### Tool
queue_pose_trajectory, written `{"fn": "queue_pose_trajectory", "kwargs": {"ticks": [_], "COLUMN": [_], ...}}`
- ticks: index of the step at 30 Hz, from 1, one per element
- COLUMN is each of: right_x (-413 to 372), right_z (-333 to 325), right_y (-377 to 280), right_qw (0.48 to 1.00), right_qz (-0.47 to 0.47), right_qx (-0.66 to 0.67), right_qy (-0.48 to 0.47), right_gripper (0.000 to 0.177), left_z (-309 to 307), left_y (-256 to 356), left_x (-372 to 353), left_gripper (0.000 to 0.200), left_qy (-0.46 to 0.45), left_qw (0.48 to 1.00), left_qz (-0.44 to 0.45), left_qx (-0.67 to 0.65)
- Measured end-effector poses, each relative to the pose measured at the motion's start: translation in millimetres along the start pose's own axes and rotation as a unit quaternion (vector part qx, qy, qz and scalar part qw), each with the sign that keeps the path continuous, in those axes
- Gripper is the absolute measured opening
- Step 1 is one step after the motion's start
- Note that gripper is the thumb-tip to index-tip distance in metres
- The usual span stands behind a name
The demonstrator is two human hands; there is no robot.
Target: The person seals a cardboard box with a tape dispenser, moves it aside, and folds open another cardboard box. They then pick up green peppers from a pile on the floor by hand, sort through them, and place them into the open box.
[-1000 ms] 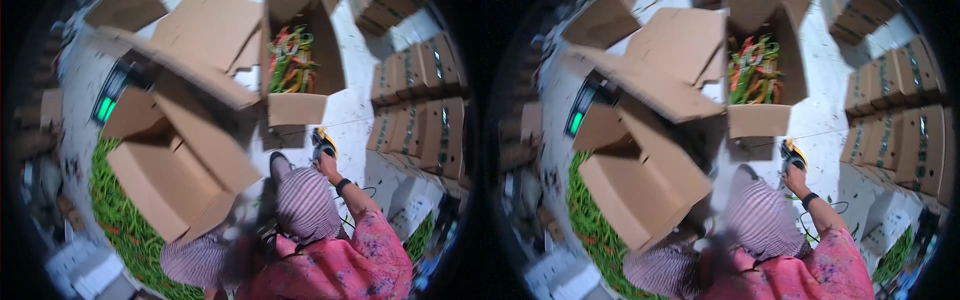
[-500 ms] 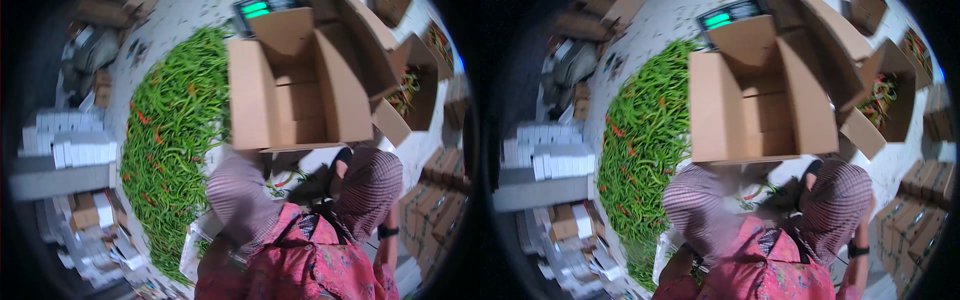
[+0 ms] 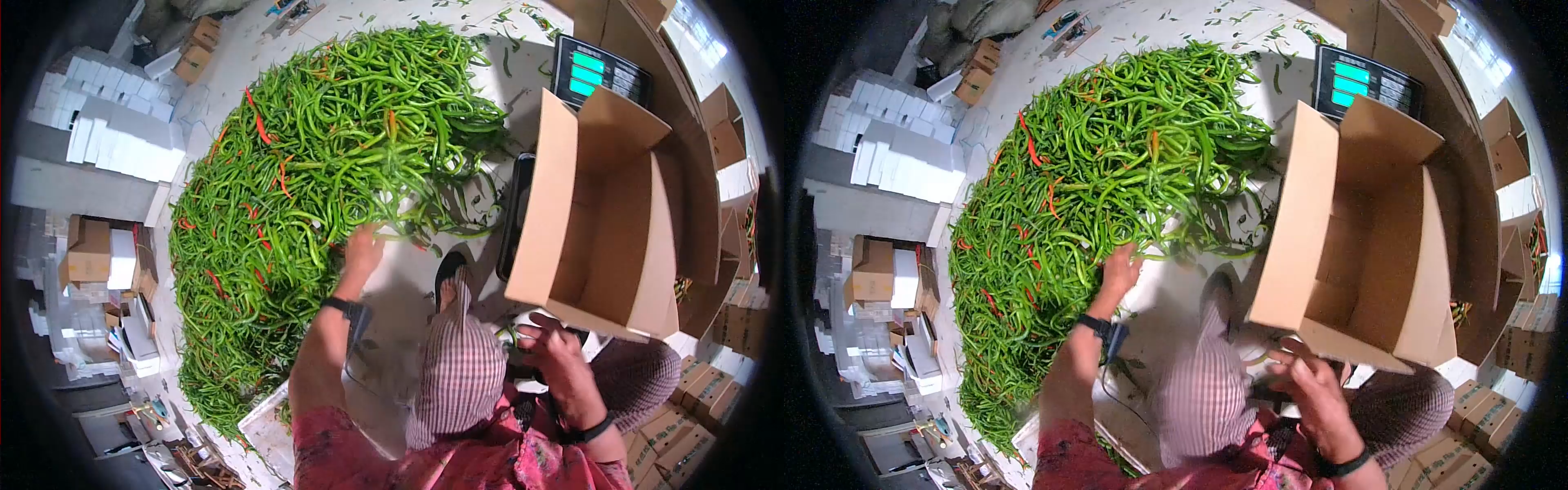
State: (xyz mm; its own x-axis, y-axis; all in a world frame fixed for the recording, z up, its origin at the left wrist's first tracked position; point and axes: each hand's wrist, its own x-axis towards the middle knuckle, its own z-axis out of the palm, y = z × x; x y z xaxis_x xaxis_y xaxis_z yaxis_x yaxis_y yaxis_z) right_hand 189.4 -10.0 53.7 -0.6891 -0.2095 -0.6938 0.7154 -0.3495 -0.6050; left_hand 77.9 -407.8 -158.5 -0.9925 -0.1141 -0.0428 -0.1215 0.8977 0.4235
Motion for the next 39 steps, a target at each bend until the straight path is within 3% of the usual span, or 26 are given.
{"fn": "queue_pose_trajectory", "kwargs": {"ticks": [1, 2, 6, 7, 9, 11, 12, 13, 15, 16, 17, 19, 21, 23, 25, 26, 30, 32, 35, 36, 37, 38, 39], "right_x": [22, 52, 73, 81, 95, 98, 95, 95, 91, 94, 96, 107, 125, 145, 177, 194, 269, 303, 346, 362, 377, 386, 391], "right_z": [8, -8, 12, 3, -14, -20, -30, -34, -40, -43, -24, -37, -40, -81, -55, -51, -37, -34, -22, -16, -9, -2, 2], "right_y": [8, 31, 13, 8, 8, 20, 26, 29, 28, 16, 13, 46, 61, 128, 108, 96, 102, 103, 107, 104, 99, 97, 94], "right_qw": [0.997, 0.994, 0.977, 0.977, 0.981, 0.982, 0.988, 0.988, 0.998, 0.970, 0.976, 0.962, 0.935, 0.929, 0.946, 0.950, 0.963, 0.871, 0.627, 0.628, 0.778, 0.891, 0.892], "right_qz": [0.038, 0.074, 0.030, 0.007, 0.000, -0.010, -0.020, -0.017, -0.031, 0.142, 0.141, 0.156, 0.262, 0.144, 0.081, 0.074, 0.022, -0.125, -0.328, -0.330, -0.268, -0.193, -0.196], "right_qx": [0.055, 0.080, 0.195, 0.188, 0.151, 0.140, 0.105, 0.107, -0.052, -0.195, -0.165, -0.226, -0.236, -0.340, -0.314, -0.298, -0.268, -0.474, -0.704, -0.702, -0.558, -0.385, -0.382], "right_qy": [0.031, 0.011, 0.087, 0.103, 0.122, 0.130, 0.112, 0.113, 0.017, -0.010, 0.010, 0.001, 0.028, -0.019, -0.004, -0.046, -0.002, 0.027, 0.063, 0.064, 0.105, 0.141, 0.140], "right_gripper": [0.057, 0.071, 0.070, 0.068, 0.068, 0.063, 0.069, 0.069, 0.067, 0.060, 0.051, 0.049, 0.052, 0.048, 0.041, 0.038, 0.036, 0.040, 0.046, 0.046, 0.051, 0.055, 0.055], "left_z": [-6, -11, -12, -14, -5, -3, -1, 6, 13, 11, 13, 24, 33, 35, 34, 27, 34, 54, 45, 39, 32, 22, 25], "left_y": [7, 10, 28, 34, 29, 29, 25, 20, 20, 24, 25, 15, 7, 2, 1, 6, -2, -24, -27, -17, -7, 0, 0], "left_x": [29, 63, 171, 192, 230, 260, 278, 289, 312, 320, 327, 330, 338, 347, 354, 352, 353, 356, 365, 356, 339, 325, 319], "left_gripper": [0.036, 0.039, 0.043, 0.050, 0.064, 0.080, 0.091, 0.098, 0.100, 0.099, 0.092, 0.092, 0.092, 0.087, 0.082, 0.078, 0.079, 0.080, 0.078, 0.077, 0.076, 0.076, 0.076], "left_qy": [0.064, 0.036, 0.082, 0.040, 0.041, -0.023, -0.065, -0.043, -0.145, -0.178, -0.177, -0.120, -0.134, -0.148, -0.188, -0.214, -0.250, -0.227, -0.329, -0.318, -0.307, -0.306, -0.323], "left_qw": [0.997, 0.999, 0.993, 0.996, 0.994, 0.993, 0.991, 0.992, 0.981, 0.972, 0.971, 0.978, 0.977, 0.974, 0.961, 0.953, 0.945, 0.952, 0.937, 0.938, 0.939, 0.942, 0.935], "left_qz": [0.030, 0.018, 0.089, 0.065, 0.049, -0.024, -0.057, -0.034, -0.072, -0.068, -0.091, -0.068, -0.128, -0.121, -0.050, -0.038, -0.073, -0.042, -0.022, -0.015, -0.008, 0.014, 0.003], "left_qx": [-0.008, 0.022, 0.012, 0.045, 0.090, 0.114, 0.103, 0.113, 0.105, 0.139, 0.131, 0.158, 0.108, 0.119, 0.199, 0.212, 0.198, 0.203, 0.119, 0.137, 0.155, 0.134, 0.147]}}
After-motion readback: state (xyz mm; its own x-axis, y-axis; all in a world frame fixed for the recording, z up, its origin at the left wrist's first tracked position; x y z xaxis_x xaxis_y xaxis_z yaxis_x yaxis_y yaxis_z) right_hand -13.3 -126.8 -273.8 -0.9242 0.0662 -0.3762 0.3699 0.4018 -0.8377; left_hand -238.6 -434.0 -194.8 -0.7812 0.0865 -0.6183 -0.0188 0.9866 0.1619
